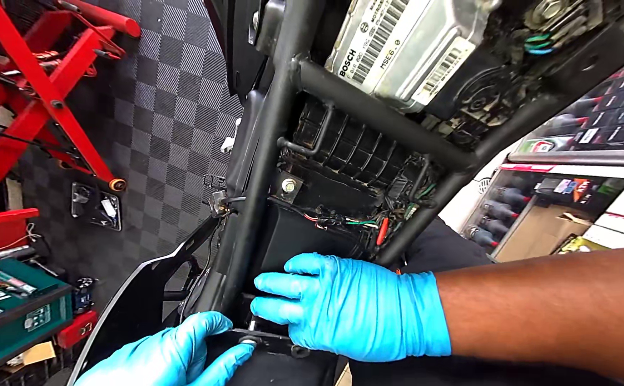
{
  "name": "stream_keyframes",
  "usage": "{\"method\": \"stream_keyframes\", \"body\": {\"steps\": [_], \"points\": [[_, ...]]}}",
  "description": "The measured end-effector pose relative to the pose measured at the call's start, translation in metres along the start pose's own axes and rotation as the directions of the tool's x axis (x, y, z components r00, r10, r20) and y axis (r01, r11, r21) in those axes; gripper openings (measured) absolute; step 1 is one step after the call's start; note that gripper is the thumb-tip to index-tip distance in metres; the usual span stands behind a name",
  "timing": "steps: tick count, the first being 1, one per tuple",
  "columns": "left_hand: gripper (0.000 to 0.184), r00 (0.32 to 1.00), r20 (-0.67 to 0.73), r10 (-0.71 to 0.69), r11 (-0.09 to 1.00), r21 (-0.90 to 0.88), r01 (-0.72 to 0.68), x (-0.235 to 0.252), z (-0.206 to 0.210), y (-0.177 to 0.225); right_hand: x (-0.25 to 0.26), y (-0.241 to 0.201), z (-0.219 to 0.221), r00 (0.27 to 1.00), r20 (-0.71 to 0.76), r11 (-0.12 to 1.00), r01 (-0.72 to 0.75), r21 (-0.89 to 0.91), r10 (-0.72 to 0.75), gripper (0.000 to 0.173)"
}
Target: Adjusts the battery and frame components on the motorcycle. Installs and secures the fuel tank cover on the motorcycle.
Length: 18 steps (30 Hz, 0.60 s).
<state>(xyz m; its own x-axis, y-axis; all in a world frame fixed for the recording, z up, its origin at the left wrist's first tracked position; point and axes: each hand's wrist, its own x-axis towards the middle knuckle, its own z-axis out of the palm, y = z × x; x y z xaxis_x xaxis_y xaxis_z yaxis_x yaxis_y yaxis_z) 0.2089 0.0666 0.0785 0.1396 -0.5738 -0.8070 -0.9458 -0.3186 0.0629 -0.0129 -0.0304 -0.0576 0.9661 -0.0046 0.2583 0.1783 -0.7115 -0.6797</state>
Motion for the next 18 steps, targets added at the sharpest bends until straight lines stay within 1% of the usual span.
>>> {"method": "stream_keyframes", "body": {"steps": [6, 9, 12, 18], "points": [[0.049, 1.000, 0.000, -0.005, 1.000, -0.003, 0.005, -0.0004, -0.0003, 0.0009, -0.0007, 0.0023, -0.0030, 1.000, 0.002, 1.000, 0.027, 0.002, -0.027, 0.019], [0.049, 1.000, 0.001, -0.014, 1.000, -0.006, 0.014, 0.0001, -0.0008, 0.0018, 0.0019, 0.0072, -0.0070, 0.997, 0.002, 0.997, 0.076, -0.031, -0.076, 0.018], [0.050, 1.000, -0.007, -0.014, 1.000, -0.012, 0.014, 0.0003, -0.0001, 0.0017, 0.0043, 0.0094, -0.0093, 0.996, 0.022, 0.994, 0.092, -0.062, -0.091, 0.018], [0.050, 1.000, -0.017, -0.011, 1.000, -0.010, 0.010, 0.0004, 0.0015, 0.0008, 0.0043, 0.0063, -0.0072, 0.999, -0.001, 0.998, 0.034, -0.059, -0.034, 0.024]]}}
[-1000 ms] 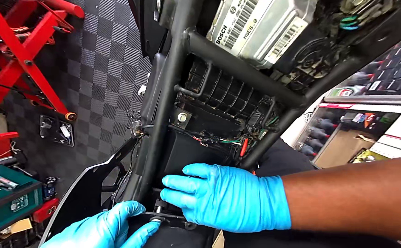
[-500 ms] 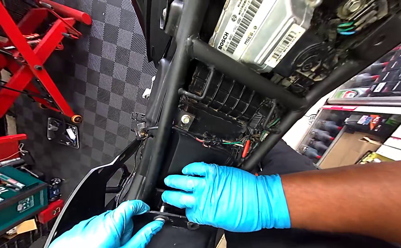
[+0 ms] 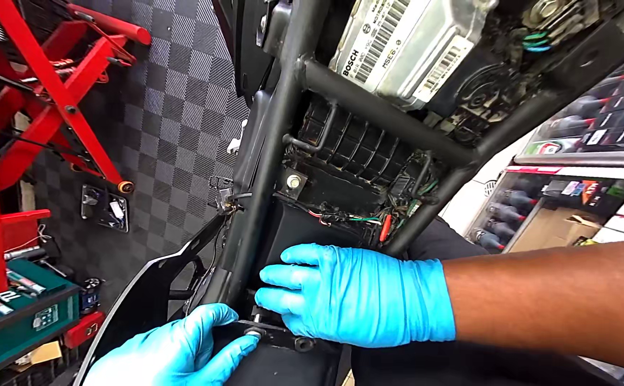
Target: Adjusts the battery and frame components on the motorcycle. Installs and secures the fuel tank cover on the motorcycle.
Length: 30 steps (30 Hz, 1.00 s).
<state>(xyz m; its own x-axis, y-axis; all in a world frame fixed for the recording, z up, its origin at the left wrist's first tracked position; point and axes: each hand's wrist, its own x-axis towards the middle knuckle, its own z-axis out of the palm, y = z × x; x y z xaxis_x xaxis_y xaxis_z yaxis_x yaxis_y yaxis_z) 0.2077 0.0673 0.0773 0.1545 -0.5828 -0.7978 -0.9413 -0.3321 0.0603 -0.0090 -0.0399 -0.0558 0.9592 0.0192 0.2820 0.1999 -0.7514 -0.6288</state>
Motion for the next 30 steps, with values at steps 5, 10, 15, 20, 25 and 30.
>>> {"method": "stream_keyframes", "body": {"steps": [5, 10, 15, 20, 25, 30], "points": [[0.051, 1.000, -0.007, -0.002, 1.000, 0.004, 0.002, 0.0002, -0.0001, 0.0006, -0.0002, -0.0004, 0.0016, 1.000, -0.008, 1.000, 0.008, -0.012, -0.009, 0.027], [0.049, 1.000, -0.011, -0.006, 1.000, -0.012, 0.006, -0.0002, 0.0013, -0.0004, -0.0041, 0.0007, 0.0001, 0.998, -0.001, 0.998, 0.056, 0.000, -0.056, 0.022], [0.049, 1.000, 0.005, -0.011, 0.999, -0.031, 0.012, 0.0002, 0.0008, -0.0018, -0.0057, 0.0023, -0.0003, 0.998, -0.023, 0.998, 0.061, 0.008, -0.061, 0.021], [0.048, 1.000, 0.011, -0.013, 0.998, -0.056, 0.013, 0.0021, 0.0007, -0.0037, -0.0075, 0.0026, -0.0001, 0.996, -0.041, 0.997, 0.077, -0.025, -0.078, 0.020], [0.046, 1.000, -0.002, -0.012, 0.997, -0.081, 0.012, 0.0027, 0.0017, -0.0039, -0.0086, 0.0036, -0.0021, 0.996, -0.019, 0.996, 0.088, 0.019, -0.087, 0.021], [0.045, 1.000, 0.022, -0.012, 0.996, -0.084, 0.014, 0.0072, -0.0025, -0.0024, -0.0066, 0.0043, -0.0037, 0.996, 0.009, 0.993, 0.083, 0.079, -0.084, 0.018]]}}
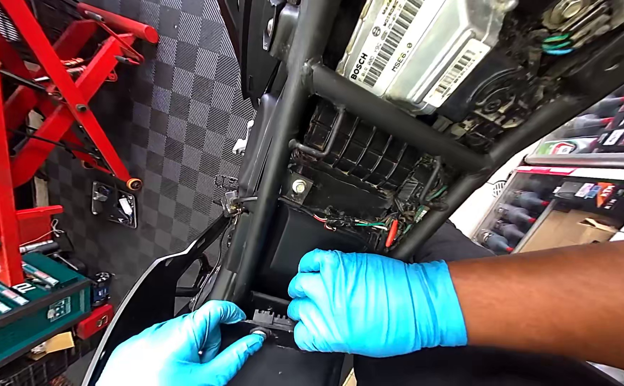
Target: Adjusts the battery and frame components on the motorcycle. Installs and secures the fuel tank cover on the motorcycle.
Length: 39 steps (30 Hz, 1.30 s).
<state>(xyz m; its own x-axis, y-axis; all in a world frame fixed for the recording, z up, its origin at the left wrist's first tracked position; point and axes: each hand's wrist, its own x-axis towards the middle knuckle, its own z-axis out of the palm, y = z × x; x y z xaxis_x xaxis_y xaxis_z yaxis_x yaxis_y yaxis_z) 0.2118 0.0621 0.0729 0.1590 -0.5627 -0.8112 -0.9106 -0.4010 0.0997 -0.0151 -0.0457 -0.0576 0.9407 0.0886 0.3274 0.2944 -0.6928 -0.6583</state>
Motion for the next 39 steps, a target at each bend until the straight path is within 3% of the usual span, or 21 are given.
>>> {"method": "stream_keyframes", "body": {"steps": [11, 13, 15, 17, 19, 21, 25, 30, 33, 39], "points": [[0.045, 1.000, -0.002, 0.002, 0.999, 0.041, -0.002, 0.002, -0.002, 0.004, 0.003, -0.002, -0.007, 0.996, 0.052, 0.988, -0.077, 0.132, 0.070, 0.014], [0.045, 1.000, -0.024, 0.010, 0.998, 0.056, -0.009, 0.001, 0.000, 0.004, 0.006, -0.011, -0.009, 0.983, 0.067, 0.973, -0.180, 0.141, 0.172, 0.030], [0.043, 0.996, -0.083, 0.035, 0.997, 0.075, -0.028, 0.001, 0.004, 0.003, 0.015, -0.024, -0.014, 0.928, 0.137, 0.921, -0.365, 0.133, 0.348, 0.058], [0.044, 0.986, -0.156, 0.060, 0.994, 0.095, -0.045, 0.001, 0.011, -0.002, 0.028, -0.035, -0.022, 0.821, 0.266, 0.813, -0.556, 0.172, 0.505, 0.062], [0.044, 0.971, -0.220, 0.090, 0.989, 0.131, -0.062, 0.002, 0.017, -0.006, 0.042, -0.037, -0.030, 0.715, 0.424, 0.705, -0.676, 0.216, 0.556, 0.067], [0.044, 0.955, -0.270, 0.119, 0.984, 0.163, -0.076, 0.003, 0.021, -0.008, 0.053, -0.037, -0.033, 0.644, 0.521, 0.618, -0.744, 0.254, 0.560, 0.062], [0.046, 0.934, -0.324, 0.150, 0.978, 0.188, -0.092, 0.003, 0.025, -0.009, 0.064, -0.039, -0.037, 0.569, 0.574, 0.535, -0.807, 0.251, 0.589, 0.045], [0.043, 0.946, -0.287, 0.149, 0.979, 0.180, -0.100, 0.004, 0.024, -0.009, 0.076, -0.040, -0.044, 0.483, 0.625, 0.463, -0.861, 0.210, 0.613, 0.036], [0.041, 0.950, -0.270, 0.156, 0.979, 0.172, -0.112, 0.004, 0.023, -0.009, 0.077, -0.032, -0.038, 0.484, 0.643, 0.422, -0.867, 0.263, 0.594, 0.033], [0.036, 0.981, -0.161, 0.110, 0.981, 0.174, -0.082, 0.003, 0.017, -0.008, 0.079, -0.026, -0.029, 0.565, 0.621, 0.458, -0.819, 0.345, 0.543, 0.034]]}}
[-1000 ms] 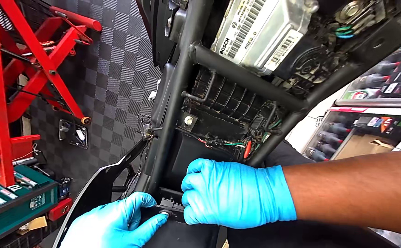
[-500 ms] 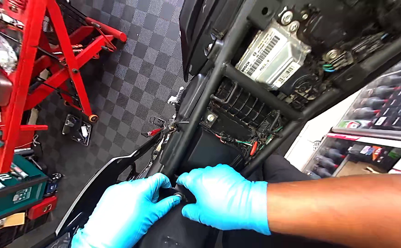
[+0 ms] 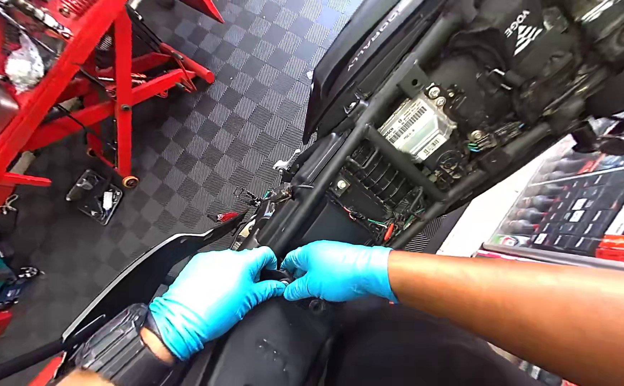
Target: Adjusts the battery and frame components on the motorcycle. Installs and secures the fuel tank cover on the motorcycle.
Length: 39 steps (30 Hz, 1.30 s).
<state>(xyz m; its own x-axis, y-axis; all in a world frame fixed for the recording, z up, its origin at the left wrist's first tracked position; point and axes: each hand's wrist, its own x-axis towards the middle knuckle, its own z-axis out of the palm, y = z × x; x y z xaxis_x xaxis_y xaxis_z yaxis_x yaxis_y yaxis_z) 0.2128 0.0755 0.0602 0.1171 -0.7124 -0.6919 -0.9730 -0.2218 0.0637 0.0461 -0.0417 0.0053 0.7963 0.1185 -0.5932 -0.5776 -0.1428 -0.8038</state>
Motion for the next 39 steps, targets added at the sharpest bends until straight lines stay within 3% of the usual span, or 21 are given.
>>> {"method": "stream_keyframes", "body": {"steps": [5, 14, 18, 26, 34, 39], "points": [[0.032, 0.994, 0.108, 0.019, 0.999, -0.039, -0.015, 0.002, -0.008, -0.003, 0.003, -0.001, -0.001, 1.000, -0.013, 0.999, -0.008, -0.038, 0.007, 0.038], [0.025, 0.994, 0.100, 0.037, 0.999, -0.037, -0.033, 0.000, -0.012, 0.001, 0.006, -0.016, 0.000, 0.998, -0.051, 0.957, -0.034, -0.289, 0.020, 0.035], [0.037, 0.990, 0.137, 0.030, 0.999, -0.017, -0.028, -0.002, -0.018, 0.004, 0.002, -0.016, 0.007, 0.994, -0.099, 0.957, -0.066, -0.283, 0.040, 0.037], [0.027, 0.995, 0.100, 0.032, 0.999, -0.007, -0.032, -0.006, -0.020, 0.011, -0.005, -0.021, 0.014, 0.989, -0.079, 0.989, -0.131, -0.069, 0.126, 0.047], [0.028, 0.993, 0.111, -0.027, 0.999, 0.035, 0.024, -0.011, -0.028, 0.025, -0.007, -0.006, 0.016, 0.998, -0.044, 0.995, -0.047, 0.085, 0.050, 0.047], [0.030, 0.987, 0.128, -0.096, 0.994, 0.055, 0.090, -0.013, -0.034, 0.035, -0.004, -0.003, 0.011, 1.000, -0.003, 1.000, -0.026, -0.017, 0.026, 0.053]]}}
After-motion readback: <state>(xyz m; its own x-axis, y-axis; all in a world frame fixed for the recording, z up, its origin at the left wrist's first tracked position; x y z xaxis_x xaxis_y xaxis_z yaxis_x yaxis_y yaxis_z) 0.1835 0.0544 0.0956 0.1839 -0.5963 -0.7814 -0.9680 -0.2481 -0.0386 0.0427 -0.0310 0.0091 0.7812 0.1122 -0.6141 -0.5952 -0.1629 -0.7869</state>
